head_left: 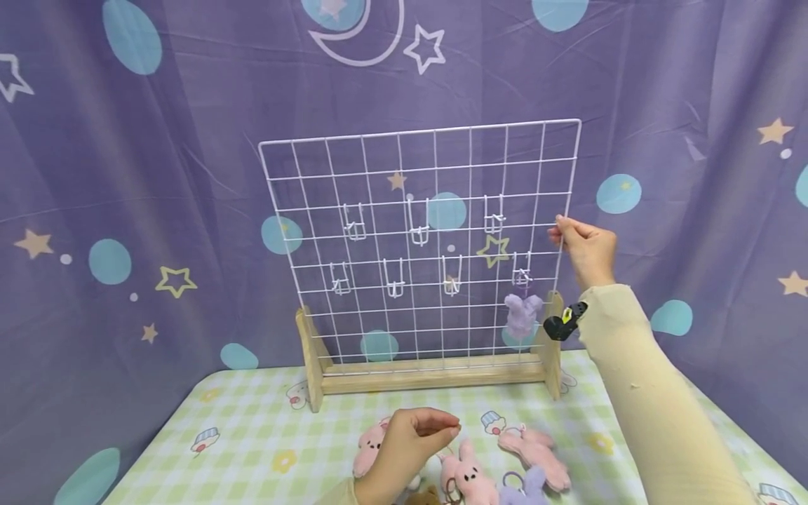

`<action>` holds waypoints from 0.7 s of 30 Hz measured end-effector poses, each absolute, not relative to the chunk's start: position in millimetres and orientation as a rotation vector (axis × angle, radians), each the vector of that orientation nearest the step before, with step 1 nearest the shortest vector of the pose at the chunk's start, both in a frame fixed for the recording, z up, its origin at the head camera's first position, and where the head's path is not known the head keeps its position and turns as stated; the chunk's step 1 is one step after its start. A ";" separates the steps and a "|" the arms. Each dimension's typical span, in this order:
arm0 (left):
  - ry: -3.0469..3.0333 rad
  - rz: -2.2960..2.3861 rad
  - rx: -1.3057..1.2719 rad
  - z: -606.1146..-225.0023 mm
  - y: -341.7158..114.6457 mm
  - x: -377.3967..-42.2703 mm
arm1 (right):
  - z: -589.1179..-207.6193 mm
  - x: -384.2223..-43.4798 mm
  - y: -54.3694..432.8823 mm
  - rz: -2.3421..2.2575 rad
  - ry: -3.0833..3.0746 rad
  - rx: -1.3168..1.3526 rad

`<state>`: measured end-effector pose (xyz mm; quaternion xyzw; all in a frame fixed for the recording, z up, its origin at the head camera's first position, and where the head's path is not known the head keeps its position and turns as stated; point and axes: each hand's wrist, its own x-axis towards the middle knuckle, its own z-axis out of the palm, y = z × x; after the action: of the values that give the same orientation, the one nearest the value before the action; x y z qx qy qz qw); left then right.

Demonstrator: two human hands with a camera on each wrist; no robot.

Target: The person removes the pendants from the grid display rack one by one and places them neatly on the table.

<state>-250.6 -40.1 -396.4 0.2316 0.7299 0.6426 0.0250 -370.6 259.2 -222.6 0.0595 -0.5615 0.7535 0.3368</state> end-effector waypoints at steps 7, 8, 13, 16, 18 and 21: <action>2.255 2.088 0.670 -382.8 -26.1 -255.8 | -229.4 -385.0 264.1 1.931 -1.472 0.138; 2.267 2.098 0.658 -381.1 -24.2 -257.7 | -235.7 -397.2 272.0 1.944 -1.453 0.183; 2.309 2.132 0.603 -376.7 -15.7 -269.5 | -260.6 -447.7 305.4 1.993 -1.413 0.277; 2.321 2.157 0.619 -377.2 -10.4 -278.1 | -265.2 -458.5 311.0 1.978 -1.419 0.268; 2.322 2.178 0.646 -377.9 -6.1 -283.6 | -262.7 -454.3 308.2 1.951 -1.435 0.248; 2.324 2.211 0.679 -377.0 1.4 -289.4 | -262.0 -453.8 307.2 1.935 -1.427 0.234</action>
<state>-289.4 1.4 -377.0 0.2065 0.7072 0.6727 -0.0684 -453.8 307.2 -262.0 0.0907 -0.5521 0.7490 0.3550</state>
